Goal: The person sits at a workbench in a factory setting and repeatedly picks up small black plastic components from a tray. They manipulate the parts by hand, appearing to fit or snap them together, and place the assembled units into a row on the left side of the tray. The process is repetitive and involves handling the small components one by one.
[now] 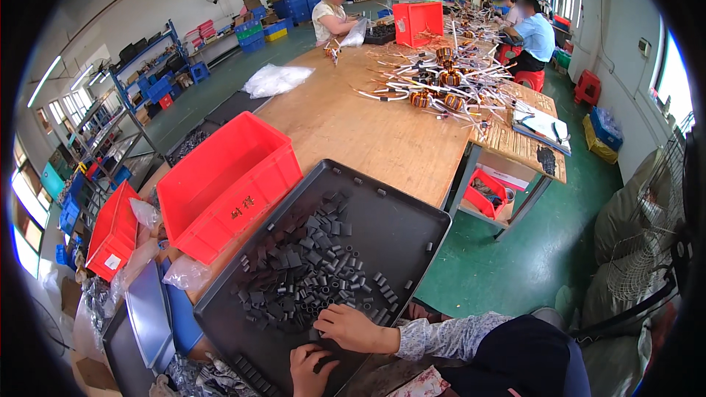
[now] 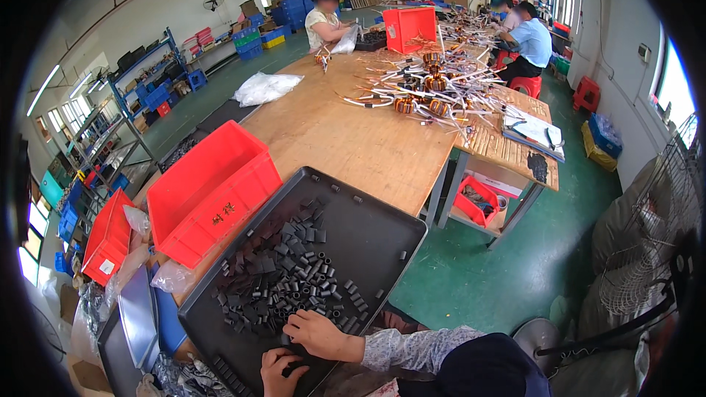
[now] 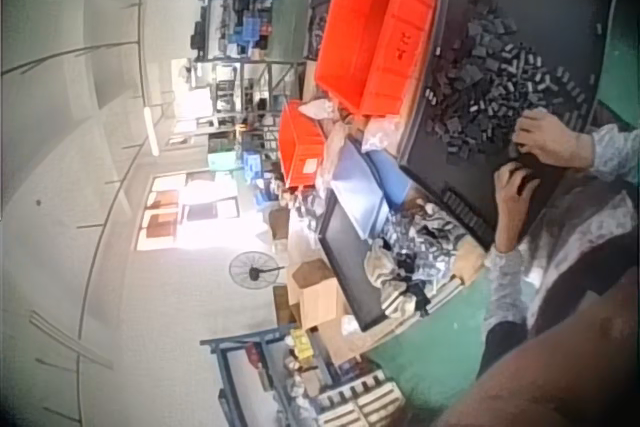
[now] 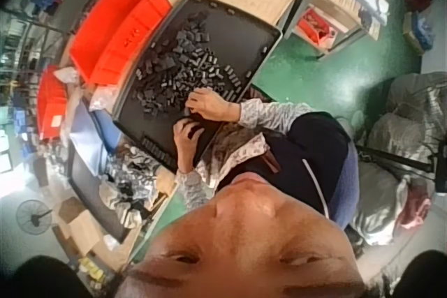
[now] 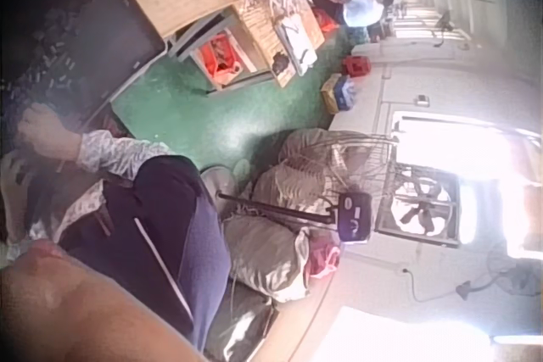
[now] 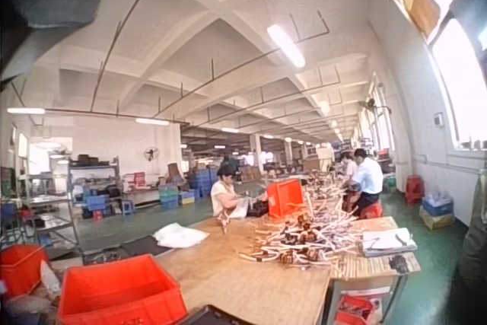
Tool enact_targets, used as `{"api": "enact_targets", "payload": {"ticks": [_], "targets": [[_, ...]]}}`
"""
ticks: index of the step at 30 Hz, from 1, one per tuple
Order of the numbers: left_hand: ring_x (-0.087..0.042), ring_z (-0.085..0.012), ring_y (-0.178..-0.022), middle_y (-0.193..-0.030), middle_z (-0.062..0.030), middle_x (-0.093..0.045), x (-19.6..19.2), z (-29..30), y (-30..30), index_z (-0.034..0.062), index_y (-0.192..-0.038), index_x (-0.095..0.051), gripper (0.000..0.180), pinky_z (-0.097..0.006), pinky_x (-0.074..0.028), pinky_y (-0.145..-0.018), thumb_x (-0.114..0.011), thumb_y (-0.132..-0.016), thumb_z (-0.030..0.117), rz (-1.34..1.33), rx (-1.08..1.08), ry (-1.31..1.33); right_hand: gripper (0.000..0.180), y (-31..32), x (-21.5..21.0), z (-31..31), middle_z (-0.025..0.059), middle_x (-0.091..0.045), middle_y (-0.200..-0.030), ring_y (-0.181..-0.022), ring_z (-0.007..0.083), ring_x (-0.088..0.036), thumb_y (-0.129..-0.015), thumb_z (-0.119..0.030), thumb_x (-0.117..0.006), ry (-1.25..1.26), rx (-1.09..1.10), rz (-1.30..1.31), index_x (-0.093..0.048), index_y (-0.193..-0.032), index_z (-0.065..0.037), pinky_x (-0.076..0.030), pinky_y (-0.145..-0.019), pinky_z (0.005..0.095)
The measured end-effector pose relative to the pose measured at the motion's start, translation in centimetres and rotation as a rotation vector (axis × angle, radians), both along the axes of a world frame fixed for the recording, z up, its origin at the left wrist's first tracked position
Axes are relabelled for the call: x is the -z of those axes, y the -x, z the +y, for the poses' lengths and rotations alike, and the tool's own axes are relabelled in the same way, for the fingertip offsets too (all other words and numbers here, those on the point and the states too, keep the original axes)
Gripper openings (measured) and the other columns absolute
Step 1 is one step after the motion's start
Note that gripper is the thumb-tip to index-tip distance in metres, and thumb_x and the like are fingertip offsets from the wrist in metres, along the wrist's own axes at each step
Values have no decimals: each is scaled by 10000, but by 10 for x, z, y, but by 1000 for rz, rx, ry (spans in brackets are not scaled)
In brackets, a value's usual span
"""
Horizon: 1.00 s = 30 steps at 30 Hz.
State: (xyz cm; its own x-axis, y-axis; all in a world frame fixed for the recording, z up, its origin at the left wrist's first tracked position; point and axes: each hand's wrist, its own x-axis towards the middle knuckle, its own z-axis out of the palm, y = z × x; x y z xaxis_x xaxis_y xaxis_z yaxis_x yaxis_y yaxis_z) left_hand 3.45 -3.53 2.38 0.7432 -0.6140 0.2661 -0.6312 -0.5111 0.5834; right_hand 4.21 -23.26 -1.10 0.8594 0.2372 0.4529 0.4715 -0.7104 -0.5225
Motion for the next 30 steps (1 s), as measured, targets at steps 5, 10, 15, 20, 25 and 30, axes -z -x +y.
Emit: {"api": "enact_targets", "payload": {"ticks": [5,10,15,20,25,30], "targets": [[-618,-295,-864,-1025,-137,-627,-5,-3,4,31,-923,-664,140,-383,-540,-725,-763,-841,85,108,0,100,215,2,-19,-3,50,-599,-931,-881,264,-567,-808,-171,-732,-248,-26,-73,-631,-971,-73,-475,-771,369],[-619,-172,-690,-859,-85,-610,12,7,2,10,-919,-629,73,-296,-517,-664,-687,-912,55,354,-97,248,159,6,-15,8,59,-580,-870,-862,270,-571,-831,-159,-709,-397,-173,13,-599,-906,-73,-475,-765,373],[-616,-134,-704,-837,-57,-593,11,13,4,-12,-997,-590,40,-272,-509,-670,-591,-973,19,626,-220,421,166,12,-9,15,85,-598,-861,-854,299,-608,-876,-173,-683,-428,-204,206,-575,-918,-54,-485,-728,393],[-644,-137,-732,-900,-70,-633,4,7,3,-29,-1081,-610,147,-264,-521,-661,-636,-952,36,618,-260,622,232,14,-16,8,105,-649,-962,-853,312,-651,-889,-177,-695,-498,-288,370,-575,-1023,-30,-516,-723,376],[-634,-120,-723,-954,-76,-659,-2,10,3,-25,-1127,-625,220,-250,-517,-636,-677,-925,46,612,-261,490,277,13,-20,10,105,-665,-989,-880,282,-671,-891,-154,-700,-515,-294,445,-549,-1093,-39,-524,-738,376],[-613,-113,-695,-939,-73,-654,12,21,-1,-20,-1113,-628,185,-242,-507,-612,-649,-944,54,579,-253,408,302,12,-12,18,123,-669,-966,-896,293,-681,-886,-141,-703,-571,-282,436,-521,-1107,-47,-525,-746,381]]}}
